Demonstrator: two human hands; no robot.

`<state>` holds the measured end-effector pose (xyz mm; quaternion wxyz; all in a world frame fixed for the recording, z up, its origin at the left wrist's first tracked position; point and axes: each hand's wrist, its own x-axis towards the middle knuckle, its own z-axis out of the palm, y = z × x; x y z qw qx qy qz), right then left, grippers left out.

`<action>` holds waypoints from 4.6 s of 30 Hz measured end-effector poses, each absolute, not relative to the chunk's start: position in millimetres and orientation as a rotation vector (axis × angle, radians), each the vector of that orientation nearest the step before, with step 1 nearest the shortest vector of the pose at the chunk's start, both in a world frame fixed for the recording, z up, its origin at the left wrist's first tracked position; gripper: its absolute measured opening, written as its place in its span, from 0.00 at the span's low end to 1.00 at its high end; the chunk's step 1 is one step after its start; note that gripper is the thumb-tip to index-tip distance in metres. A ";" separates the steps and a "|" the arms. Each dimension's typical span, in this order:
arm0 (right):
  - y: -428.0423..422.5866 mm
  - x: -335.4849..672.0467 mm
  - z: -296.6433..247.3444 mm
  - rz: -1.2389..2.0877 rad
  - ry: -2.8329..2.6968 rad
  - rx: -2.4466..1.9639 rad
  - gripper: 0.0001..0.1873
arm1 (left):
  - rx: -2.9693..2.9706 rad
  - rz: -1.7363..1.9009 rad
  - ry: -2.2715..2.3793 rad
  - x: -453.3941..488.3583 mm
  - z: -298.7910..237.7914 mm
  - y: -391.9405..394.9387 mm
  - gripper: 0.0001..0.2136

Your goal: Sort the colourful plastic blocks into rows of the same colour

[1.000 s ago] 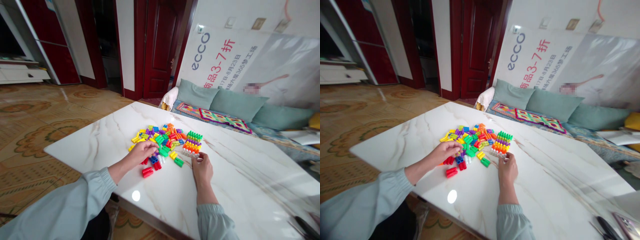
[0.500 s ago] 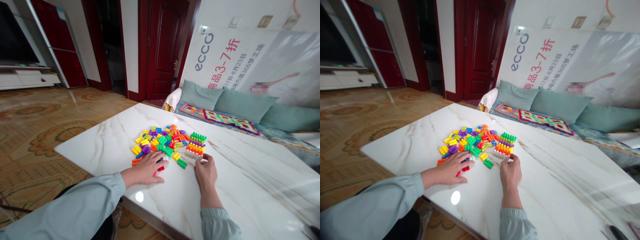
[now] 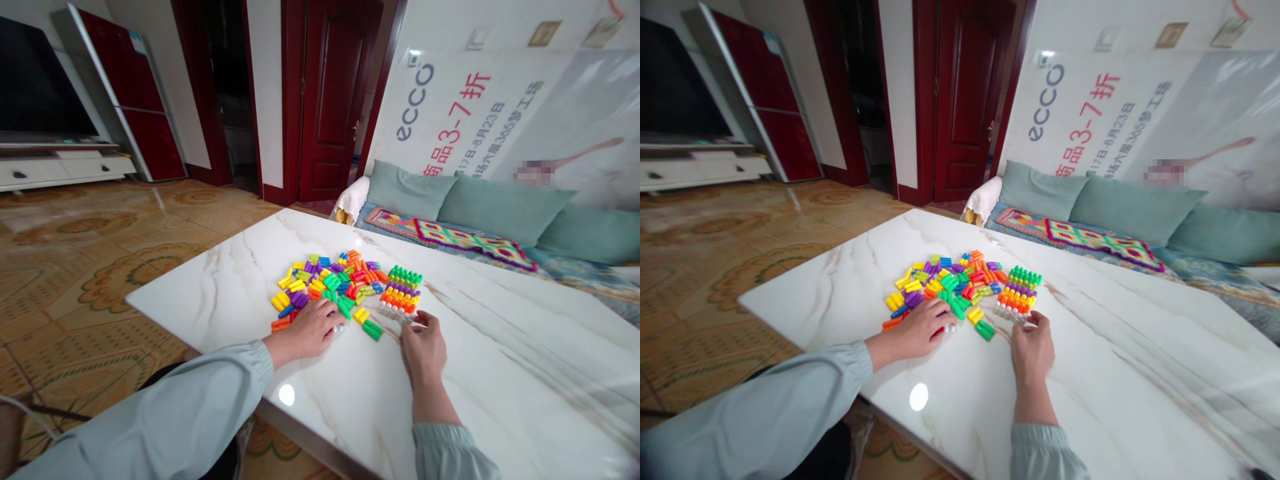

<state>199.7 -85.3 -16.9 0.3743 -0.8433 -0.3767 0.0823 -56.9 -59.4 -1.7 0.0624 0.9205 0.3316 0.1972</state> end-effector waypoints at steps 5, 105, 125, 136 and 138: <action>-85.8 200.4 -15.7 0.222 -0.965 -2.168 0.24 | 2.867 0.536 1.046 -53.8 0.9 -59.1 0.13; -82.8 201.0 -18.4 0.181 -1.056 -2.243 0.21 | 1.214 1.220 0.962 -51.8 16.7 -33.5 0.20; -79.8 203.1 -23.1 0.145 -1.085 -2.227 0.21 | 0.584 1.275 0.750 -51.2 18.1 -25.3 0.07; -79.4 204.1 -24.0 0.164 -1.057 -2.243 0.22 | 0.398 1.083 0.653 -58.6 21.5 -25.9 0.18; -79.5 203.8 -23.5 0.164 -1.051 -2.239 0.22 | 0.378 1.080 0.641 -59.3 21.5 -26.2 0.18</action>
